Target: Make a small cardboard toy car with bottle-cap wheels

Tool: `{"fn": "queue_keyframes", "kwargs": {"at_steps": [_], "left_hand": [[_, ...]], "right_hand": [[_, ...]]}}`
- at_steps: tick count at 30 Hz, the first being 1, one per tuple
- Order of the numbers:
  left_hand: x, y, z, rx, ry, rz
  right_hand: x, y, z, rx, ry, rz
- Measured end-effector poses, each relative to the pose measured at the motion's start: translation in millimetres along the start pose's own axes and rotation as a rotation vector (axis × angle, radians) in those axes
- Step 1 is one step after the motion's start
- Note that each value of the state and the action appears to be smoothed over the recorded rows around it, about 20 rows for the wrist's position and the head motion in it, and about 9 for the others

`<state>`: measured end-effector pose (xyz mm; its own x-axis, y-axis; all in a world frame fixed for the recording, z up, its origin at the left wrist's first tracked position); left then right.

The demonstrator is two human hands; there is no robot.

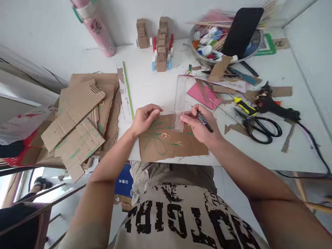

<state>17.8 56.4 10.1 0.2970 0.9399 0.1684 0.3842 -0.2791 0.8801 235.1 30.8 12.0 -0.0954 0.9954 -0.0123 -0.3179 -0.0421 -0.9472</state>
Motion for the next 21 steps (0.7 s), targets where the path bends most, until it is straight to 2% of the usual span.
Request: {"fn": "queue_keyframes", "kwargs": {"at_steps": [3, 6, 9, 11, 13, 17, 19, 21], "left_hand": [[-8.7, 13.0, 17.7, -0.127, -0.160, 0.021], [-17.1, 16.0, 39.5, -0.260, -0.319, -0.019], [-20.0, 13.2, 49.9, -0.248, -0.389, -0.034], [-17.7, 12.3, 43.3, -0.128, -0.382, -0.005], [-13.4, 13.1, 25.4, 0.058, -0.323, 0.030], [-6.7, 14.8, -15.1, 0.354, -0.215, 0.036], [-5.3, 13.2, -25.0, 0.424, -0.215, 0.024], [-4.7, 10.4, -27.1, 0.468, -0.238, 0.016]], "right_hand": [[-12.4, -9.3, 0.2, -0.129, 0.022, -0.111], [-22.4, -15.3, 5.4, -0.230, 0.024, -0.208], [-26.6, -16.8, 9.6, -0.295, 0.004, -0.251], [-25.7, -17.4, 6.6, -0.356, 0.000, -0.263], [-22.3, -18.4, -3.4, -0.403, 0.023, -0.280], [-13.0, -20.4, -40.7, -0.408, 0.175, -0.344], [-9.7, -19.2, -57.5, -0.408, 0.217, -0.350], [-8.3, -16.1, -68.3, -0.404, 0.204, -0.311]]}}
Point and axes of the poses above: each hand's wrist, its own x-axis towards the middle knuckle, its own z-axis out of the palm, y = z × x, the point moved 6 cm from there along x, towards the middle knuckle, and after that the axes turned 14 degrees about x, right-handed, at the moved point
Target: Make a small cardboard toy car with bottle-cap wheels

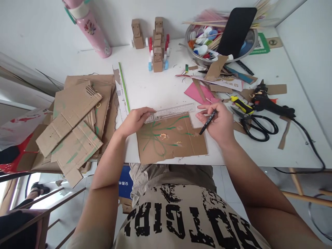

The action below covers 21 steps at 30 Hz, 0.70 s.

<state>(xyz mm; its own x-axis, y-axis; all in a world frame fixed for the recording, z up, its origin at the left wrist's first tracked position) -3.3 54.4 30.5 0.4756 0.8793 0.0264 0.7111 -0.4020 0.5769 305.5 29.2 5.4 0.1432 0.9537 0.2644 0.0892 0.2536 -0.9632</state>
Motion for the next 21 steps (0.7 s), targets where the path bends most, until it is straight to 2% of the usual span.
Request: {"fn": "queue_keyframes", "kwargs": {"at_steps": [4, 10, 21], "left_hand": [[1.4, -1.1, 5.8, 0.058, -0.045, 0.008], [1.4, 3.7, 4.2, 0.120, -0.077, 0.003], [-1.4, 7.0, 1.7, 0.217, -0.098, -0.057]], "right_hand": [[-3.8, 3.2, -5.9, -0.044, -0.089, 0.056], [-6.6, -1.4, -0.2, -0.174, -0.213, 0.083], [-2.1, -4.0, 7.2, -0.286, -0.295, 0.047]]}}
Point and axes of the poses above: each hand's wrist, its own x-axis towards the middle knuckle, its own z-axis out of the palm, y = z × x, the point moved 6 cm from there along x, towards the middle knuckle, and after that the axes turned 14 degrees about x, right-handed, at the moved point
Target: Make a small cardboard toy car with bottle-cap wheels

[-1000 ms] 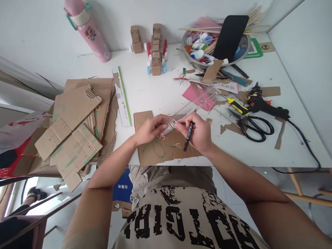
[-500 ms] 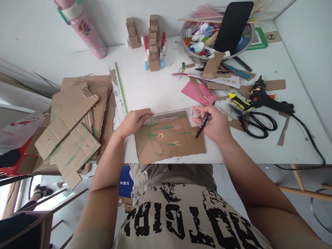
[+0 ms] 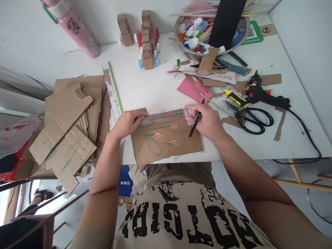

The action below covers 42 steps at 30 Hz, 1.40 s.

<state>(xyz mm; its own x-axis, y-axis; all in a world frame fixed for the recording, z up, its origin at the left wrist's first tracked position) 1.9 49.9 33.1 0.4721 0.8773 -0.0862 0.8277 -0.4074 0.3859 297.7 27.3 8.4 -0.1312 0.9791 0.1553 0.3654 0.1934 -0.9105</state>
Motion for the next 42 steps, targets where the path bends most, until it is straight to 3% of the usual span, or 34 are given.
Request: {"fn": "queue_keyframes", "kwargs": {"at_steps": [9, 17, 24, 42], "left_hand": [[-1.6, -6.8, -3.4, 0.030, 0.129, 0.128], [5.6, 24.5, 26.3, 0.107, 0.142, 0.305], [5.9, 22.6, 26.3, 0.120, 0.208, 0.354], [2.6, 25.3, 28.2, 0.157, 0.227, 0.290]], "right_hand": [[3.7, 0.1, 1.0, 0.087, 0.001, -0.026], [4.7, 0.0, 0.6, 0.107, 0.005, -0.023], [6.0, -0.7, 2.3, 0.127, -0.020, -0.026], [5.9, -3.4, 0.6, 0.123, -0.018, -0.016]]}}
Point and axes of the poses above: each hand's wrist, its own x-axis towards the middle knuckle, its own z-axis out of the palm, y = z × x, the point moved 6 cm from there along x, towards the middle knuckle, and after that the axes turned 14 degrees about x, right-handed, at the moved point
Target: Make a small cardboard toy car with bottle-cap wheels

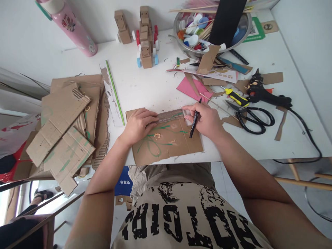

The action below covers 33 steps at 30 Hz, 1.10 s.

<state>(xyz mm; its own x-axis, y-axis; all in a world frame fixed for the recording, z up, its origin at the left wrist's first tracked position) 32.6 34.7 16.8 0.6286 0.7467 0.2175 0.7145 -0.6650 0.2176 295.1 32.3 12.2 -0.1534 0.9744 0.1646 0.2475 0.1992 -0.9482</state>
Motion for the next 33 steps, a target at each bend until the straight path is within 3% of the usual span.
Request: {"fn": "queue_keyframes", "kwargs": {"at_steps": [23, 28, 33], "left_hand": [[-0.5, 6.1, -1.7, 0.071, -0.002, 0.010], [-0.3, 20.9, 0.8, 0.118, 0.018, 0.033], [-1.1, 47.3, 17.5, 0.057, 0.042, 0.142]], "right_hand": [[-1.0, 0.9, -1.1, -0.041, -0.007, -0.001], [-1.4, 1.3, -0.4, -0.041, -0.009, -0.001], [-1.7, 0.6, 1.0, -0.080, -0.032, -0.017]]}}
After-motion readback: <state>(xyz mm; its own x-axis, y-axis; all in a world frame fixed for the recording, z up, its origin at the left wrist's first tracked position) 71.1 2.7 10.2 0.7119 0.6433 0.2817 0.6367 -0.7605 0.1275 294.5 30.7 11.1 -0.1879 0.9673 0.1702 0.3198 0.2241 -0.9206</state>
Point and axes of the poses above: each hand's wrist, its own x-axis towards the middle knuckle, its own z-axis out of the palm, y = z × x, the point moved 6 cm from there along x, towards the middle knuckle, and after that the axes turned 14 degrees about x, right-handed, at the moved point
